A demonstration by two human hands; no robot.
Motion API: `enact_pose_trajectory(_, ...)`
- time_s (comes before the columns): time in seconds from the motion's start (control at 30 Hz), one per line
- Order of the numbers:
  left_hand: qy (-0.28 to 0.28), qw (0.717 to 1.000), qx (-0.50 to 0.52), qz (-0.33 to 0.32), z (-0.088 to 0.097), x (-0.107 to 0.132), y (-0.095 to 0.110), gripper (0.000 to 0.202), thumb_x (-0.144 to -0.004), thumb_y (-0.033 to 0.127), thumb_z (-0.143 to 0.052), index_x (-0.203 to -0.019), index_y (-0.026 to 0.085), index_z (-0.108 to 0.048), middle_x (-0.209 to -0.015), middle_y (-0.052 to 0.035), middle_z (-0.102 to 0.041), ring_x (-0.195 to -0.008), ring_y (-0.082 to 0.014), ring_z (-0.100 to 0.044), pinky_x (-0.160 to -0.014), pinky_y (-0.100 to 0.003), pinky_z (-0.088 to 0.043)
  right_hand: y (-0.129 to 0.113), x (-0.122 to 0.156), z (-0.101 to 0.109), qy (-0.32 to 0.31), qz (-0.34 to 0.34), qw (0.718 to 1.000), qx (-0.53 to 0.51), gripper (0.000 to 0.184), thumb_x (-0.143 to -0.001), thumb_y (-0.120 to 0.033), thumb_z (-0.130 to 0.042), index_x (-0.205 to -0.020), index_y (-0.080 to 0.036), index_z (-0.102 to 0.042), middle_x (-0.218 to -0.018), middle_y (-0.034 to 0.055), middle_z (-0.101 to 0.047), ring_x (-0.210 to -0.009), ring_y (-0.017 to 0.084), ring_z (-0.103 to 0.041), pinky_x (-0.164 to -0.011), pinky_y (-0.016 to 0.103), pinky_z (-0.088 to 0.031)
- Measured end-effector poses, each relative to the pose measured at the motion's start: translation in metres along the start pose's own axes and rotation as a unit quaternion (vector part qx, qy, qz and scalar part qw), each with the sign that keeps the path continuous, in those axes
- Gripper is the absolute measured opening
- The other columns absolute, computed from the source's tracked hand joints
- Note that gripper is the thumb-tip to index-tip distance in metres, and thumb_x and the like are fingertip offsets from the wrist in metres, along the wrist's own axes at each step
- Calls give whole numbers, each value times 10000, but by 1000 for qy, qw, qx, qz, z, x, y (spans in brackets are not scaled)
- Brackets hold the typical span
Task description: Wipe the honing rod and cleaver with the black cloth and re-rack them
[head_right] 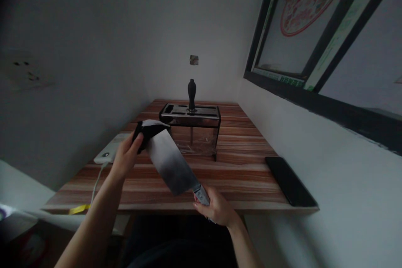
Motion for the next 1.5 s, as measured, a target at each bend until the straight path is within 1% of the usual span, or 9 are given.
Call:
enact_pose_trajectory(0.13,107,982,109,108,30,-2,-28,283,-807,365,-600,-981,157,-681,-989,-40,-714,-1091,-239,-587,-967,-309,-439,3,1,0,12,8,1000,-23,238,-760,-380,-618,-795,-190,-477,-649,-39,-412,-548,81,-384,-490,192,-344)
enact_pose_trajectory(0.23,139,939,256,181,32,6,-43,261,-835,307,-566,-1025,157,-663,-1018,-47,-717,-1105,-228,-593,-950,-342,-468,9,2,0,24,6,999,-36,269,-765,-416,-621,-810,-188,-485,-657,-39,-422,-533,75,-386,-487,193,-346)
enact_pose_trajectory(0.53,79,753,513,405,-8,80,-66,347,-938,216,-402,-1233,207,-585,-1006,-30,-737,-1099,-180,-615,-1000,-334,-461,3,5,-2,9,43,997,-62,341,-871,-522,-447,-842,-188,-507,-617,-16,-543,-559,114,-508,-594,255,-422)
enact_pose_trajectory(0.63,63,717,534,444,-24,107,-62,351,-938,194,-399,-1243,193,-574,-1005,-36,-737,-1049,-193,-645,-985,-357,-475,-2,5,-1,26,57,997,-52,305,-892,-487,-442,-867,-191,-512,-656,-3,-578,-613,127,-550,-651,270,-450)
enact_pose_trajectory(0.8,66,677,529,507,-54,142,-41,273,-909,167,-436,-1062,137,-661,-931,-58,-751,-945,-208,-688,-959,-398,-487,-3,6,10,107,24,994,-11,263,-855,-463,-518,-854,-201,-494,-586,-36,-540,-464,105,-504,-489,228,-423)
enact_pose_trajectory(0.93,12,616,577,536,-83,159,-21,260,-862,153,-437,-832,119,-692,-859,-66,-755,-900,-215,-697,-965,-410,-474,-23,7,23,168,45,968,180,174,-802,-357,-596,-883,-207,-560,-753,22,-651,-654,163,-615,-609,249,-454)
enact_pose_trajectory(1.07,-46,608,618,496,-102,163,-9,235,-773,142,-463,-799,128,-696,-863,-60,-754,-922,-220,-685,-973,-404,-459,-37,2,18,138,27,932,333,187,-737,-168,-593,-912,-232,-586,-785,20,-698,-718,205,-653,-639,273,-428)
enact_pose_trajectory(1.17,-32,613,641,461,-104,162,-11,213,-723,120,-482,-747,158,-690,-836,-30,-754,-899,-192,-684,-971,-370,-453,-44,-1,12,134,26,892,431,241,-699,-106,-596,-902,-235,-592,-788,32,-708,-745,231,-652,-656,295,-407)
enact_pose_trajectory(1.5,31,588,635,501,-99,165,-23,189,-723,70,-499,-753,125,-677,-817,-53,-742,-808,-197,-680,-833,-344,-497,-57,-4,4,66,62,850,519,285,-765,-357,-681,-984,-219,-564,-878,46,-715,-796,234,-658,-655,288,-399)
Point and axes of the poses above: each hand's wrist, its own x-axis away from the middle knuckle, its own z-axis out of the back of the hand, y = z × x, the point moved 7 cm from there along -x, towards the middle knuckle
